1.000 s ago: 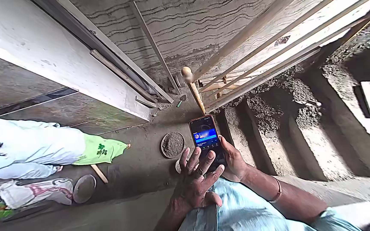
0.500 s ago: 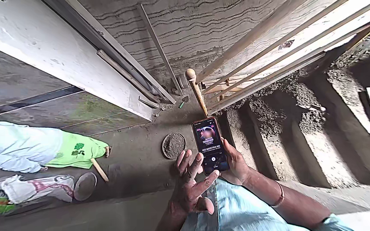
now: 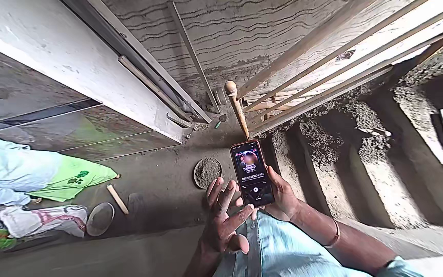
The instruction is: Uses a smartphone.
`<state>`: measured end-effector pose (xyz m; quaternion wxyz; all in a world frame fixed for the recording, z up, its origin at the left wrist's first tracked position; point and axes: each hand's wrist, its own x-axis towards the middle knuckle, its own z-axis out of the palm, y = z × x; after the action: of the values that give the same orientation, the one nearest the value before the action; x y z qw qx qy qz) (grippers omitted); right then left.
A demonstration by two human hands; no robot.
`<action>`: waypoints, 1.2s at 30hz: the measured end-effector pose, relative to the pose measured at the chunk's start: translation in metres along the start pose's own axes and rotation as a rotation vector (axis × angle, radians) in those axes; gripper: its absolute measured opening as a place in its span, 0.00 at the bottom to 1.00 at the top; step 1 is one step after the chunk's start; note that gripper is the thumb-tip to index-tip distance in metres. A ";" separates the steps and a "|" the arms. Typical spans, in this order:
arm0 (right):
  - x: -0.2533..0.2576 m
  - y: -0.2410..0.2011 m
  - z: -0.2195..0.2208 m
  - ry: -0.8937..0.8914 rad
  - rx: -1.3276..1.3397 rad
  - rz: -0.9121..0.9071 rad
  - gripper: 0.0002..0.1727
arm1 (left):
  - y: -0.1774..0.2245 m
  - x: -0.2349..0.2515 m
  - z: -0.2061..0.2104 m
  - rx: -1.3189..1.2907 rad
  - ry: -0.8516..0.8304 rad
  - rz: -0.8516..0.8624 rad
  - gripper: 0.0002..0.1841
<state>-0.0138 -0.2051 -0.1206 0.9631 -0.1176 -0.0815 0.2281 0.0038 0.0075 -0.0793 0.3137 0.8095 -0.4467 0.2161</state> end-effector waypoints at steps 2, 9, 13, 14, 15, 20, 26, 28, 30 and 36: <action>0.000 0.000 0.000 0.002 -0.009 0.005 0.38 | 0.001 0.000 0.000 0.009 -0.010 -0.008 0.38; 0.000 0.000 0.000 0.006 -0.036 -0.005 0.37 | -0.001 0.005 0.001 0.115 -0.065 -0.025 0.41; 0.000 -0.001 -0.001 0.009 -0.030 -0.003 0.37 | -0.003 0.008 0.002 0.157 -0.091 -0.021 0.42; 0.001 -0.001 0.000 0.009 -0.034 -0.002 0.37 | -0.003 0.009 0.002 0.163 -0.094 -0.022 0.42; 0.000 -0.001 0.000 0.012 -0.037 -0.002 0.37 | -0.003 0.009 0.003 0.170 -0.097 -0.021 0.42; -0.002 -0.002 -0.003 0.056 -0.079 0.000 0.38 | -0.005 0.013 0.007 0.176 -0.120 -0.012 0.42; -0.002 -0.001 -0.004 0.053 -0.055 0.001 0.39 | -0.005 0.012 0.009 0.189 -0.161 -0.034 0.41; -0.002 -0.001 -0.005 0.049 -0.061 -0.005 0.38 | -0.005 0.012 0.009 0.164 -0.135 -0.019 0.42; -0.002 -0.001 -0.006 0.040 -0.063 -0.008 0.39 | -0.005 0.012 0.008 0.121 -0.086 -0.005 0.42; -0.001 -0.001 -0.011 0.004 -0.044 0.003 0.40 | -0.005 0.010 0.004 0.050 0.015 -0.020 0.39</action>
<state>-0.0120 -0.2082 -0.1312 0.9600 -0.1392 -0.0845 0.2277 0.0133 0.0010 -0.0776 0.2991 0.8198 -0.4308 0.2301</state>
